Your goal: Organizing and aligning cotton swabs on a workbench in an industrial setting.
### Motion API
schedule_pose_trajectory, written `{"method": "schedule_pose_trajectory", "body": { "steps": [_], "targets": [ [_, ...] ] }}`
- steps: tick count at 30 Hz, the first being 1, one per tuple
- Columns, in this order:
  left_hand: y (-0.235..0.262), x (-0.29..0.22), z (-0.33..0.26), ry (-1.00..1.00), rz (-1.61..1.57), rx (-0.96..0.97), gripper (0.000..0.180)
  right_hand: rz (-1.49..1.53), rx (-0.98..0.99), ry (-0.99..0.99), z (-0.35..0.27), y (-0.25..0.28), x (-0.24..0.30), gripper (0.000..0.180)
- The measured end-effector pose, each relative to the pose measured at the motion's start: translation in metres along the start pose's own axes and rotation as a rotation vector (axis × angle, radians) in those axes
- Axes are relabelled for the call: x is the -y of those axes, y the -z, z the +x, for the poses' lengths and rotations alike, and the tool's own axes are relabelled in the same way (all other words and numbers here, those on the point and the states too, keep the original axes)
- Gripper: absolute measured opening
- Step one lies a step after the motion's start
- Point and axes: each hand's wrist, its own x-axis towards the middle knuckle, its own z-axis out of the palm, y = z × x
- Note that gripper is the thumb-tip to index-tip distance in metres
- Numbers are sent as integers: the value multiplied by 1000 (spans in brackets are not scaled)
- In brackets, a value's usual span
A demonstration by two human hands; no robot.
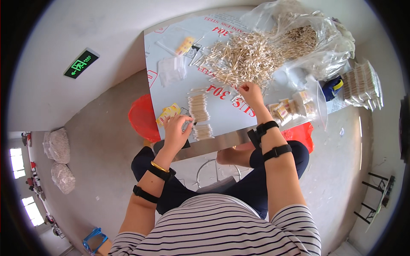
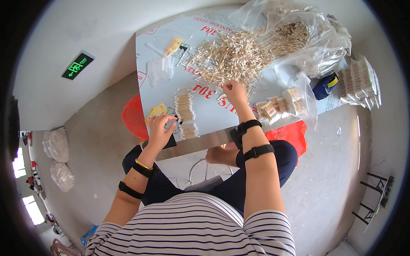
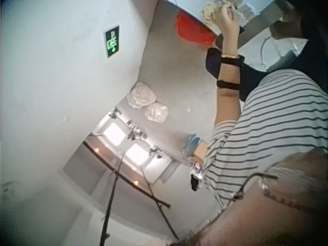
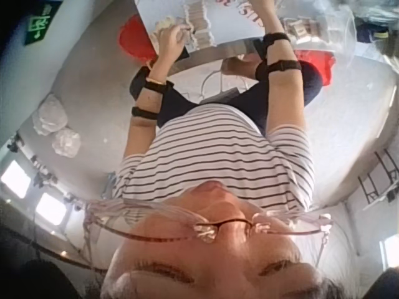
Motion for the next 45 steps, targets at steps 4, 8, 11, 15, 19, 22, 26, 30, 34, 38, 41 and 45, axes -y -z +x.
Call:
{"method": "schedule_pose_trajectory", "body": {
  "steps": [4,8,11,15,19,22,26,30,34,38,41,45],
  "targets": [
    [3,-8,-8,24,-84,37,14,-179,-1,17,-12,1,-7,15],
    [1,-32,-23,44,-75,80,14,-407,-73,161,-1,-23,-3,14],
    [1,-42,-32,34,-83,75,15,-647,-196,135,21,-32,-12,15],
    [19,-27,-53,122,-46,63,16,-356,143,48,0,-24,40,23],
    [19,-17,-53,89,-95,17,15,200,-16,155,-64,34,66,14],
    [15,-21,-50,88,-93,58,15,320,-256,157,-125,112,64,18],
    [4,-28,-46,32,-108,31,14,-191,-798,275,-204,218,31,17],
    [-2,-39,-39,20,-152,14,15,-440,-961,87,-255,258,-32,17],
    [-1,-37,-39,29,-160,8,15,-560,-811,124,-234,230,-26,26],
    [1,-24,-49,59,-142,-19,14,-223,-388,414,-149,104,57,22],
    [3,-18,-55,109,-160,-14,13,-113,-104,534,-78,28,117,19],
    [6,-6,-63,111,-177,-31,16,-259,2,599,42,-49,122,36]
  ]
}}
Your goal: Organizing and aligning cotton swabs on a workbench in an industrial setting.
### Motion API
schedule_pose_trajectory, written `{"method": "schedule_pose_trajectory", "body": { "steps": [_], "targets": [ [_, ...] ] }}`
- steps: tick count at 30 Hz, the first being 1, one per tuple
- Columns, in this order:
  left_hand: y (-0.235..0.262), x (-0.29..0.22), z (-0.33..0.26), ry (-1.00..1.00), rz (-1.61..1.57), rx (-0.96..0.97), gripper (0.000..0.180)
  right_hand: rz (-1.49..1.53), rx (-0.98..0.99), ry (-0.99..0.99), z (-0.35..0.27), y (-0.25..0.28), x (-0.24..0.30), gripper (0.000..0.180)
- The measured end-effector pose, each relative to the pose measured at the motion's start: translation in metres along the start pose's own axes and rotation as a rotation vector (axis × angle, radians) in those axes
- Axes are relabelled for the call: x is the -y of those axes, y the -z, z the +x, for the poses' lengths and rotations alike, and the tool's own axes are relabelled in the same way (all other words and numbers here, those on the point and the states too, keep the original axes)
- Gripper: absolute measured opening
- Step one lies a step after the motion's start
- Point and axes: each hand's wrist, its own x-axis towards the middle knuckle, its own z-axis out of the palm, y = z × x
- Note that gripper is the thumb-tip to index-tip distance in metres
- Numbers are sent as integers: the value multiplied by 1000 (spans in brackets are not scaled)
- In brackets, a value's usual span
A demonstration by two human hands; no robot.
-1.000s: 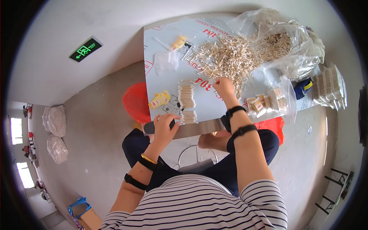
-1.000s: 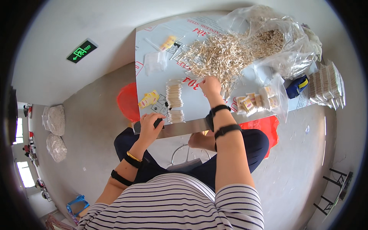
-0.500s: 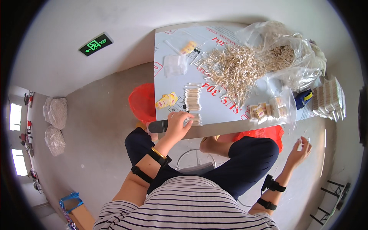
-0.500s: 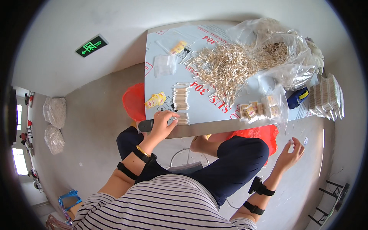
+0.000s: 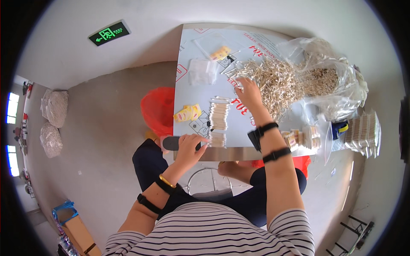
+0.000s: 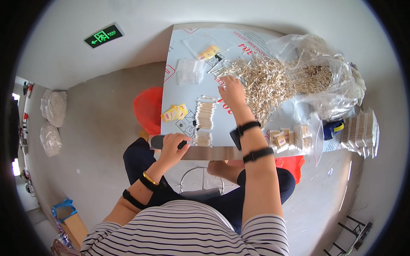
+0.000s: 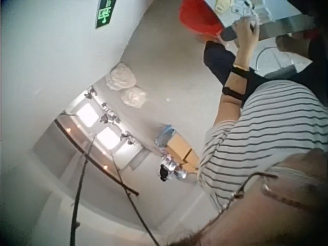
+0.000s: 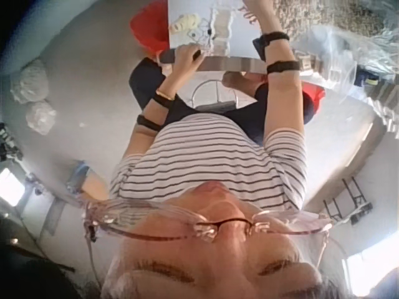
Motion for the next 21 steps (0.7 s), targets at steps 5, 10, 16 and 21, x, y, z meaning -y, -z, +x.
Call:
{"method": "schedule_pose_trajectory", "body": {
  "steps": [5,10,16,21],
  "targets": [
    [19,14,-14,82,-72,59,16,-342,152,101,80,-53,-42,45],
    [25,19,-17,93,-74,145,20,-607,276,240,120,-68,-59,35],
    [12,23,-19,130,-124,181,21,-531,430,259,142,-72,-52,11],
    [11,18,-15,114,-147,178,21,-491,522,193,125,-82,-40,15]
  ]
}}
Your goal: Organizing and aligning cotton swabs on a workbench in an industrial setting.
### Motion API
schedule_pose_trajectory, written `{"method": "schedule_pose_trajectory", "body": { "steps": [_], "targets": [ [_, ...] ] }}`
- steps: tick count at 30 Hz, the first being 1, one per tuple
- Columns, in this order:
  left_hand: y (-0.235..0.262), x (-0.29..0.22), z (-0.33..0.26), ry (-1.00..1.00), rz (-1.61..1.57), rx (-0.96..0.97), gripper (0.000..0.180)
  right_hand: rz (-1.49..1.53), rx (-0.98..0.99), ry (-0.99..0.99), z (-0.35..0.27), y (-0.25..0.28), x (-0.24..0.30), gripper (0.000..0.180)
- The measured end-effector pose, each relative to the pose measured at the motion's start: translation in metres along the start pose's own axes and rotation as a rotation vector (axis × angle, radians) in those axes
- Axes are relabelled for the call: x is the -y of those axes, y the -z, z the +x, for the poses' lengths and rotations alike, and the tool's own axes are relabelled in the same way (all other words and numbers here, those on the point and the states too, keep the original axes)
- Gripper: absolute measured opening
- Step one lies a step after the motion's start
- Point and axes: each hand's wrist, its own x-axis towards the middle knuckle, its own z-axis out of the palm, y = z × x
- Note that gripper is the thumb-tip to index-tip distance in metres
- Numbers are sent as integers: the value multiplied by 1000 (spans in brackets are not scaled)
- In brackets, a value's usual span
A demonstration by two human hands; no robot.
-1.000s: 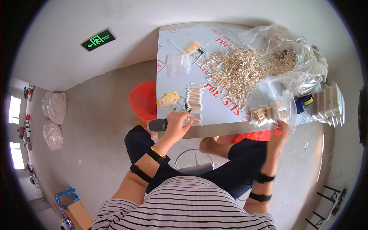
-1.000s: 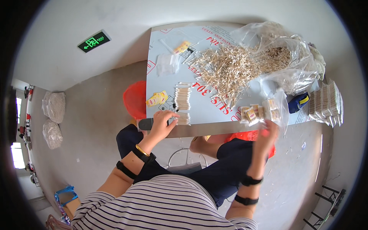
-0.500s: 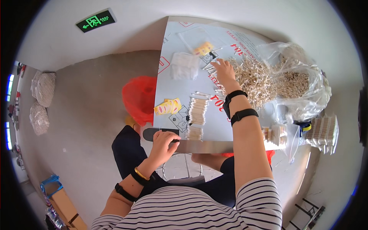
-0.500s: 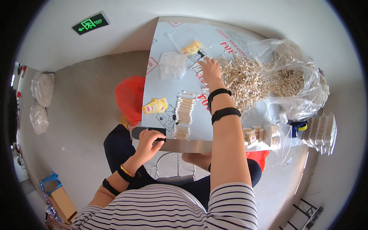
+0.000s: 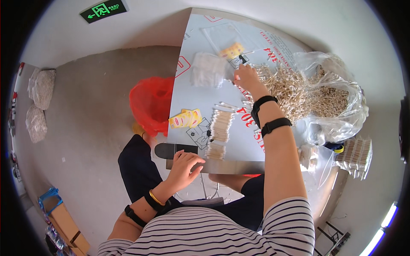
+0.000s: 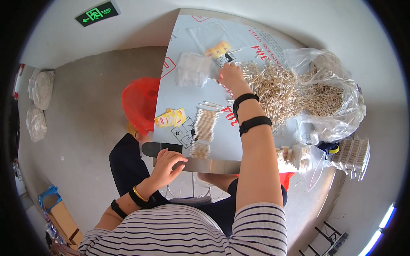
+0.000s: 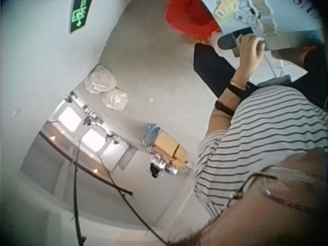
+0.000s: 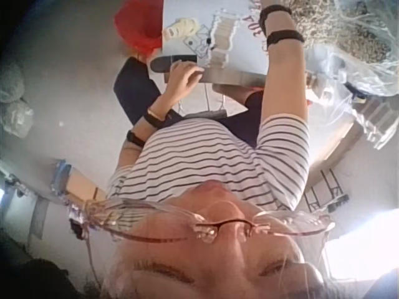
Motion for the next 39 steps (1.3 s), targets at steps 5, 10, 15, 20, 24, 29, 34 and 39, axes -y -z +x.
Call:
{"method": "schedule_pose_trajectory", "body": {
  "steps": [5,10,15,20,24,29,34,39],
  "targets": [
    [2,-1,-1,-14,9,-1,21,6,132,1,-30,-12,27,18],
    [3,-7,7,-76,53,-23,23,190,80,-4,-70,-20,41,19],
    [1,-9,65,-167,85,-108,35,382,32,-108,-100,-7,27,11],
    [-28,0,149,-323,291,-222,48,270,-206,7,-134,-15,17,29],
    [-44,25,191,-321,383,-174,48,267,-236,-1,-132,-16,20,28],
    [-50,38,188,-372,697,-5,59,289,-245,31,-132,-22,10,23],
    [-50,44,176,-338,720,30,73,288,-220,72,-131,-25,5,15],
    [-56,36,167,-260,782,51,80,325,-224,10,-139,-29,3,12]
  ]
}}
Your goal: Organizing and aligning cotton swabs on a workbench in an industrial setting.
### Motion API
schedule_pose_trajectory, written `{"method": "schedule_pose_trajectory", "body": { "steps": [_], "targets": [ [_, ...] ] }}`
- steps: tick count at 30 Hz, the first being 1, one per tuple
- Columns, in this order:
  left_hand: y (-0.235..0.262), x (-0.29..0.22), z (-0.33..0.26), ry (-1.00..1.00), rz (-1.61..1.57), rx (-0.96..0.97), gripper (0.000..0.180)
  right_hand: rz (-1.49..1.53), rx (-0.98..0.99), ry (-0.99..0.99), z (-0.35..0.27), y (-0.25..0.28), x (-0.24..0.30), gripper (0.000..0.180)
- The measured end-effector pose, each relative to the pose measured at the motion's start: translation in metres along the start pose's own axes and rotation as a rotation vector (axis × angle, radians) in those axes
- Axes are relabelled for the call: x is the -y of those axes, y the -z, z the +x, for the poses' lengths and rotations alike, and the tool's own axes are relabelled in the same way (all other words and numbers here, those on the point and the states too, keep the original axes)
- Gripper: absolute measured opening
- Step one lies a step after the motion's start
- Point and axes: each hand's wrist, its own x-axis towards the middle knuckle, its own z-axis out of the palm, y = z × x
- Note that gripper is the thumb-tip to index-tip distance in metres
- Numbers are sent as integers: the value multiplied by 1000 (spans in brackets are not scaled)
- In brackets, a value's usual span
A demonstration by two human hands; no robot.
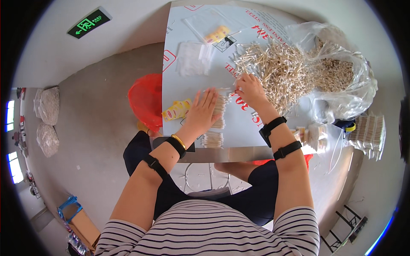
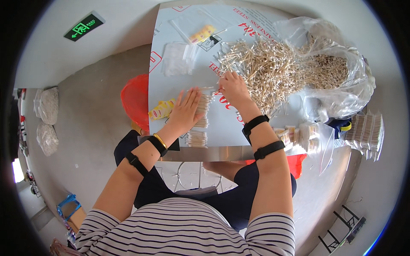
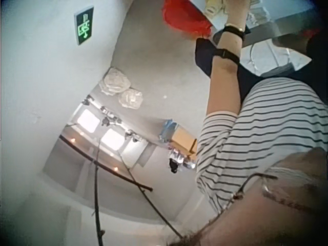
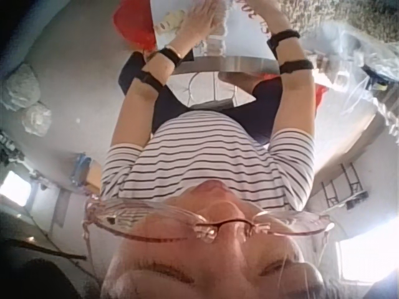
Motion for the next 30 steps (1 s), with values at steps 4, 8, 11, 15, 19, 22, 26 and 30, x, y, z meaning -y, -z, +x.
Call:
{"method": "schedule_pose_trajectory", "body": {
  "steps": [4,8,11,15,19,22,26,30],
  "targets": [
    [-3,-5,-5,56,42,0,83,-46,21,-33,-4,5,2,8],
    [-2,-9,-4,54,54,-36,84,-293,132,143,10,5,3,11],
    [5,-9,-1,70,-3,-14,83,-420,206,149,16,5,7,13],
    [21,-5,-2,151,-211,-194,73,153,138,-147,15,39,14,13],
    [54,-14,-3,293,-876,-255,50,786,151,-456,-24,64,31,15],
    [85,-39,-6,356,-1483,-180,37,1166,180,-374,-61,72,63,20],
    [127,-70,-20,344,-1702,-174,29,1568,128,-238,-106,77,104,20],
    [149,-94,-41,361,-1739,-108,26,1733,100,-236,-139,85,136,16]
  ]
}}
